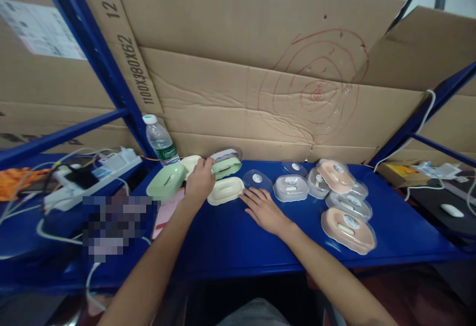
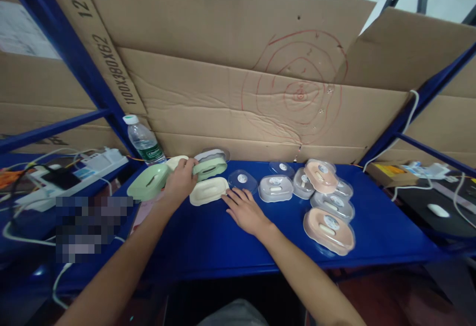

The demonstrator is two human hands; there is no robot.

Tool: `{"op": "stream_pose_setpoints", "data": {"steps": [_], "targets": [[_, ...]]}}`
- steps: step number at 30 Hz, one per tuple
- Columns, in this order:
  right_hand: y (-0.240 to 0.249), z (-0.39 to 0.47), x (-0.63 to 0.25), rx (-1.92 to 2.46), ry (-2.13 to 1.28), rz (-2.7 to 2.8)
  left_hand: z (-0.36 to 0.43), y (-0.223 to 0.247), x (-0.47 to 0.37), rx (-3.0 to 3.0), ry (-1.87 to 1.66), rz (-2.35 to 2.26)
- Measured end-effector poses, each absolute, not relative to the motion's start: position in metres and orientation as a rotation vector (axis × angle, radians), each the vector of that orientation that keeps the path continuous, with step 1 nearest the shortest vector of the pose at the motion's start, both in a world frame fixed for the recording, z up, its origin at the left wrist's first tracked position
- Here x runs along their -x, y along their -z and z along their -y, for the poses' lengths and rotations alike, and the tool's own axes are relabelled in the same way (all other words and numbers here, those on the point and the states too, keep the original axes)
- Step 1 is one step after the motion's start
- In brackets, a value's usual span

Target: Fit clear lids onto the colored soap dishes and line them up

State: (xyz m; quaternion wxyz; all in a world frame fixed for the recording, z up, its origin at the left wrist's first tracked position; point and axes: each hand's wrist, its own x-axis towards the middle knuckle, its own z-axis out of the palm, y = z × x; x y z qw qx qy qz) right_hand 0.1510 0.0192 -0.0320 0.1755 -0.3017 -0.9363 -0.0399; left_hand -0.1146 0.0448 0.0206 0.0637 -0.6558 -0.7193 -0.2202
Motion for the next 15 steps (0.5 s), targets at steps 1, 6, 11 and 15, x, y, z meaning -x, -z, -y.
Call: {"op": "stream_pose_setpoints", "data": {"steps": [1,6,11,15], "targets": [[0.032,-0.019,-0.151,0.858,0.103,2.648,-0.037,-0.019,0.114,2.031,0.674,2.144],[0.031,-0.019,-0.151,0.844,0.068,2.647,-0.008,-0.003,0.124,2.408,0.731,1.918],[0.031,-0.019,-0.152,0.835,0.049,2.629,0.011,0.018,0.132,2.614,0.818,1.795],[0.028,-0.018,-0.154,0.857,0.016,2.589,0.024,0.032,0.122,2.528,0.993,1.828]]}}
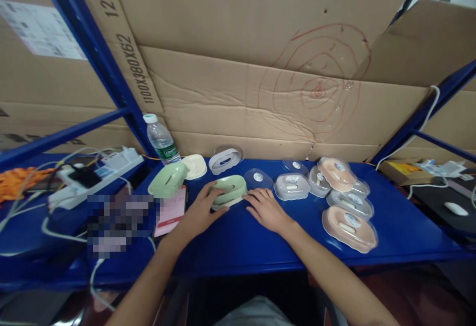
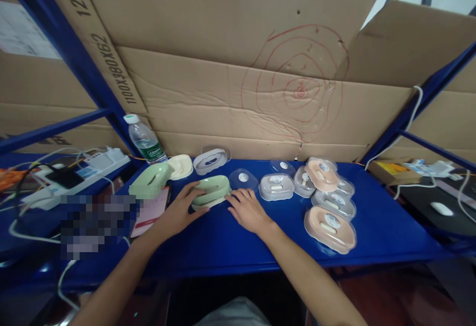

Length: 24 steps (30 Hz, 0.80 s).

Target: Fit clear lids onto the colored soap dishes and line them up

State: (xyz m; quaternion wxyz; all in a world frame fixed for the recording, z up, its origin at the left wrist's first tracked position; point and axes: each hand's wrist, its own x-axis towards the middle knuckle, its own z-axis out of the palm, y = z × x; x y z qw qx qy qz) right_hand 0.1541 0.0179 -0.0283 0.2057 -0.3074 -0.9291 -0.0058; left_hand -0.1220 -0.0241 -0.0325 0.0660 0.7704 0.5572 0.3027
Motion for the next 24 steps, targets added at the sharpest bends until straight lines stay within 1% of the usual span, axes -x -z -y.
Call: {"op": "stream_pose_setpoints", "data": {"steps": [3,10,13,16,19,24], "targets": [[0.025,-0.016,-0.155,0.851,0.010,2.575,0.031,0.039,0.113,-2.339,-0.977,-1.732],[0.023,-0.013,-0.155,0.777,-0.015,2.634,0.049,0.045,0.100,-2.391,-0.935,-1.694],[0.025,-0.016,-0.156,0.792,-0.041,2.607,0.056,0.050,0.093,-2.314,-1.020,-1.751],[0.029,-0.024,-0.158,0.988,0.025,2.497,0.061,0.052,0.090,-2.198,-1.094,-1.771],[0.034,-0.032,-0.161,1.232,0.092,2.365,0.066,0.047,0.093,-2.099,-1.074,-1.702],[0.038,-0.038,-0.165,1.238,0.024,2.311,0.070,0.038,0.100,-2.050,-1.034,-1.522]]}}
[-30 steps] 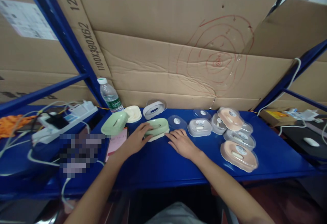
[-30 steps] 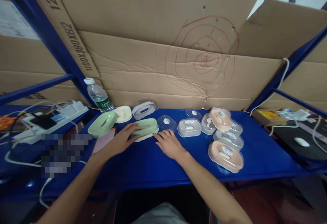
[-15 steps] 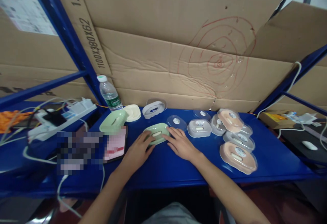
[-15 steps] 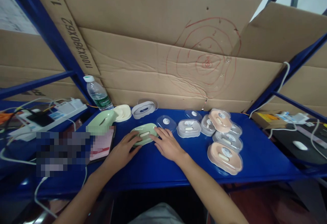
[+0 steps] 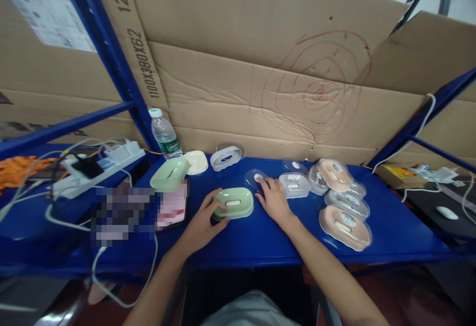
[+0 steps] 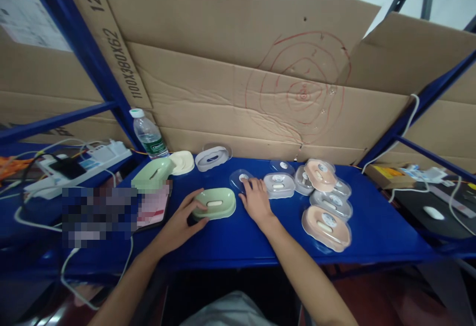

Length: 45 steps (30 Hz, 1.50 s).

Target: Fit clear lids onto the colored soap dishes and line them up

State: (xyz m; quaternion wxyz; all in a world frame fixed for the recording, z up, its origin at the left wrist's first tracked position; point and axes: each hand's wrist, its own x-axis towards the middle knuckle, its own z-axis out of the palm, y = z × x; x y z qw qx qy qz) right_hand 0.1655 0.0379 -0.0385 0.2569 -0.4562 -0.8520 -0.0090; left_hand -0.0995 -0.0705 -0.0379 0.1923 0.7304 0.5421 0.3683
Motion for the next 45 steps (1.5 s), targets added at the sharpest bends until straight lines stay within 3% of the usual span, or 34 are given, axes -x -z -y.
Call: {"op": "stream_pose_setpoints", "data": {"steps": [13,29,45], "targets": [[0.012,-0.012,-0.162,0.640,-0.616,2.417,0.066,0.052,0.102,-1.727,-1.235,-1.425],[0.002,0.014,-0.151,0.539,-0.204,2.687,0.071,0.042,0.101,-1.863,-1.130,-1.458],[0.006,0.019,-0.146,0.516,-0.138,2.727,0.070,0.044,0.104,-2.007,-0.982,-1.485]]}}
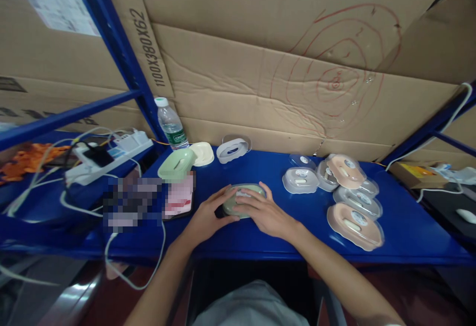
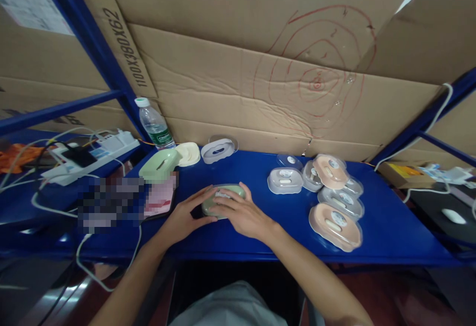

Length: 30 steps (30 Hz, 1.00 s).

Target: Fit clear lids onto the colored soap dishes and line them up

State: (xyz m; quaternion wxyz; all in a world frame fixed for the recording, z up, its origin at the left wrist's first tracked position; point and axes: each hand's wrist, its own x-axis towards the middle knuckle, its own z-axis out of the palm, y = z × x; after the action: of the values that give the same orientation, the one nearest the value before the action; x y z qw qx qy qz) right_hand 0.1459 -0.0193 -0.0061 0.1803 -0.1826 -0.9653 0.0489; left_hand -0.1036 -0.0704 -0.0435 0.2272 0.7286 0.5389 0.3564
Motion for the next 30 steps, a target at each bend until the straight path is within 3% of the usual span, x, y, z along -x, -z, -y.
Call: {"op": "stream_pose_setpoints", "data": {"steps": [14,21,23,27,30], "targets": [[0.008,0.016,-0.146,0.489,0.037,2.815,0.071,0.039,0.098,-2.013,-1.052,-1.442],[0.003,0.009,-0.151,0.472,-0.084,2.717,0.071,0.039,0.099,-2.038,-1.068,-1.399],[-0.009,0.000,-0.165,0.680,-0.033,2.555,0.072,0.039,0.099,-2.037,-1.057,-1.420],[-0.020,-0.016,-0.201,1.574,0.176,1.984,0.073,0.038,0.098,-2.018,-1.033,-1.467],[-0.008,-0.020,-0.212,1.992,0.108,1.901,0.074,0.038,0.098,-2.039,-1.014,-1.461]]}}
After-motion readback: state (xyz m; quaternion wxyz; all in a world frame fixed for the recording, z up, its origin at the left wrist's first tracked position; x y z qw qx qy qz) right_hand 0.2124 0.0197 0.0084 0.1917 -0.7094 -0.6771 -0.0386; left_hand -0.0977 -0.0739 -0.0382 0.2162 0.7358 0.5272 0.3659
